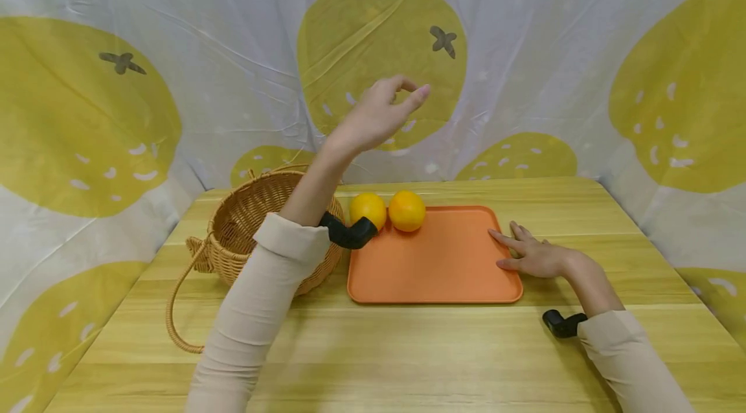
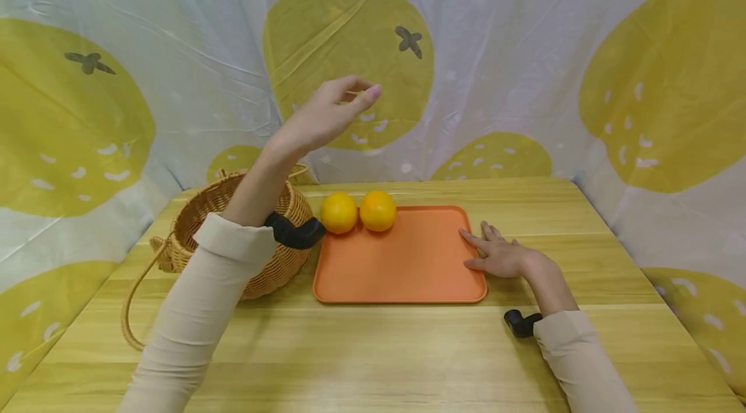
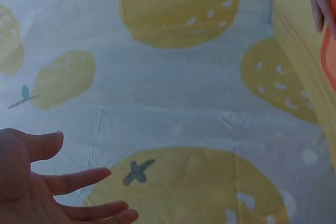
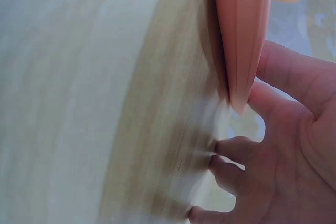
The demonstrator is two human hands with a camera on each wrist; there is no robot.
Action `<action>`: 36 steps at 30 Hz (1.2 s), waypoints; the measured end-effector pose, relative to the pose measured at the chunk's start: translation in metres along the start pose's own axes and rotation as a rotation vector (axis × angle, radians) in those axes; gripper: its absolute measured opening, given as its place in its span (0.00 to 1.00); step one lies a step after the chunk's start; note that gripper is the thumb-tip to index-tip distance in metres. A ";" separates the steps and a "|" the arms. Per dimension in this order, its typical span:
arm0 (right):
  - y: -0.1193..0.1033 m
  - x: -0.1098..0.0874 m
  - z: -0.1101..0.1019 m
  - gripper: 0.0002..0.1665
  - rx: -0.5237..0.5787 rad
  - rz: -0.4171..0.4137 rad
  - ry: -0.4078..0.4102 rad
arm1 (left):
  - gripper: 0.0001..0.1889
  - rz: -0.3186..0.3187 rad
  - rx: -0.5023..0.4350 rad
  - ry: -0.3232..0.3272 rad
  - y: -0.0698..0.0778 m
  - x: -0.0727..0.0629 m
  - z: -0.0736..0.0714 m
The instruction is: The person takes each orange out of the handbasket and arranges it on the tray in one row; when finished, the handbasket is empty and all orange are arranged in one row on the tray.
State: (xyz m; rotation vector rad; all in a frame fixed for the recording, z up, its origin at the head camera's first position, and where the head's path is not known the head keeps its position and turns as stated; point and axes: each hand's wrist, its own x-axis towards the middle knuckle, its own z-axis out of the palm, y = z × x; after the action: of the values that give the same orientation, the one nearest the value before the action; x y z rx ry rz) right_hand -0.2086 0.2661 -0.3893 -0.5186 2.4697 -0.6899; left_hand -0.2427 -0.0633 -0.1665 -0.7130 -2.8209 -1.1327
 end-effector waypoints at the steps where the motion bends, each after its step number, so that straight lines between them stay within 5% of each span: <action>1: 0.000 0.000 0.000 0.51 -0.001 0.000 -0.001 | 0.27 0.001 -0.003 -0.016 -0.005 -0.001 -0.007; 10: 0.000 -0.002 -0.001 0.51 0.005 0.002 -0.009 | 0.24 -0.039 -0.073 -0.152 -0.070 -0.018 -0.054; 20: 0.001 -0.001 -0.001 0.51 -0.016 0.002 -0.001 | 0.22 -0.110 -0.115 -0.302 -0.142 -0.041 -0.087; 30: -0.002 -0.002 -0.001 0.52 -0.005 -0.001 -0.005 | 0.22 -0.188 -0.152 -0.727 -0.205 -0.050 -0.096; 36: -0.003 -0.002 0.000 0.52 -0.005 0.002 -0.003 | 0.23 -0.243 -0.148 -0.846 -0.219 -0.047 -0.093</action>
State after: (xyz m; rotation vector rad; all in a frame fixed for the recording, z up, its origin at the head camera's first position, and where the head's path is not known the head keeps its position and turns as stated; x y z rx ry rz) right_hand -0.2062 0.2653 -0.3869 -0.5186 2.4694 -0.6824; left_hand -0.3062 -0.2822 -0.2495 -1.0991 -3.6210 -1.3222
